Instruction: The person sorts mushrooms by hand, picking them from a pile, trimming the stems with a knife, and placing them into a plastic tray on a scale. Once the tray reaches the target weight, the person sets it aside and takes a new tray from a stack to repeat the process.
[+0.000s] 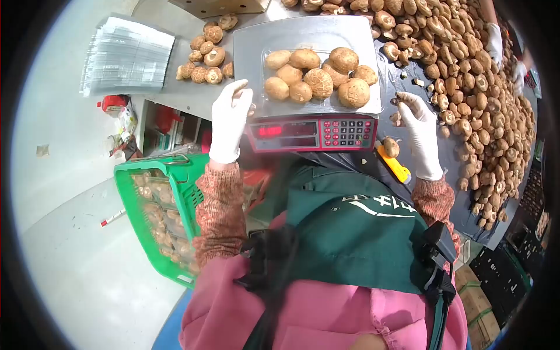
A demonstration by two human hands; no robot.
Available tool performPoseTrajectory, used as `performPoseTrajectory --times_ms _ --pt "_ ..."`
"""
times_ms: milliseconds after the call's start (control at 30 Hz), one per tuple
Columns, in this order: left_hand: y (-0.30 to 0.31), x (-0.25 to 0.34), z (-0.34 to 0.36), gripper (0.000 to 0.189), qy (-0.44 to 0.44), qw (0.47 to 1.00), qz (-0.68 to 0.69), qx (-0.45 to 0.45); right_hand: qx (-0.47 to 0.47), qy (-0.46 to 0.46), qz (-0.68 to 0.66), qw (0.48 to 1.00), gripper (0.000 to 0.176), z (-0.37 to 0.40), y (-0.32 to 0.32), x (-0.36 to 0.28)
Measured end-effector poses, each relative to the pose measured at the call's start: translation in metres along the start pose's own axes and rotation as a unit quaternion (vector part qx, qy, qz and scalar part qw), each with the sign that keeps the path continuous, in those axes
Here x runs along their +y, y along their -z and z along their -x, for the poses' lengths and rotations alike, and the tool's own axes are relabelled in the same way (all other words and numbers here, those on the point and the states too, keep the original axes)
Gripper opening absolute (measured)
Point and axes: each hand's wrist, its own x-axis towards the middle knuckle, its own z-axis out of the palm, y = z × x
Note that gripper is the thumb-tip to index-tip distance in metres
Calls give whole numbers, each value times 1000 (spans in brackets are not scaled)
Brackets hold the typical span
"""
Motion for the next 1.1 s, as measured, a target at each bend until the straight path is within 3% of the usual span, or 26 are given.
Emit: performPoseTrajectory --times_ms 100,200,233,300,433,500,567,667,767,800,833,867,900,967,1000,1033,1067,1100 --pt "3 3 0 33 16 999 -36 7 -1 3 11 1000 31 -1 0 2" --pt "-7 9 8 34 -185 954 -222 78 17 15 31 999 30 -2 -3 4" --pt "-15 24 14 38 -163 968 -183 57 23 18 32 999 30 -2 -3 4" --pt "-31 33 13 39 -326 896 -296 57 35 15 29 999 27 1 -10 0" --pt "-62 36 9 42 -372 860 -347 17 63 105 144 982 27 6 4 3" --pt "-68 36 8 47 -375 849 -372 -1 87 46 94 991 29 18 5 -3" --pt "-66 38 8 49 -373 830 -415 -7 107 65 86 988 29 26 11 1" --pt "-69 33 5 51 -403 825 -395 20 129 80 85 985 28 41 20 2" --pt "-82 61 29 59 -417 879 -230 24 64 85 33 994 32 66 26 -12" --pt "-95 79 44 62 -399 900 -173 -43 -10 5 -108 994 35 74 25 -18" --pt "-109 97 58 66 -400 888 -135 -182 -86 -71 -248 962 38 81 21 -21" --pt "-136 111 68 69 -442 843 -176 -252 -145 -117 -344 921 43 94 15 -20" --pt "-151 120 73 73 -479 793 -223 -304 -153 -149 -305 928 41 101 27 -24" --pt "-155 105 69 78 -421 845 -157 -290 -135 -153 -358 911 35 124 60 -11" --pt "-152 99 68 75 -349 887 -115 -279 -72 -166 -296 938 31 137 77 3" --pt "-146 98 63 67 -338 898 -114 -256 -11 -179 -231 956 28 152 96 15" --pt "-140 92 60 64 -298 919 -106 -235 19 -184 -6 983 26 167 119 19" --pt "-134 87 57 61 -256 938 -96 -214 26 -106 171 979 27 184 140 44"
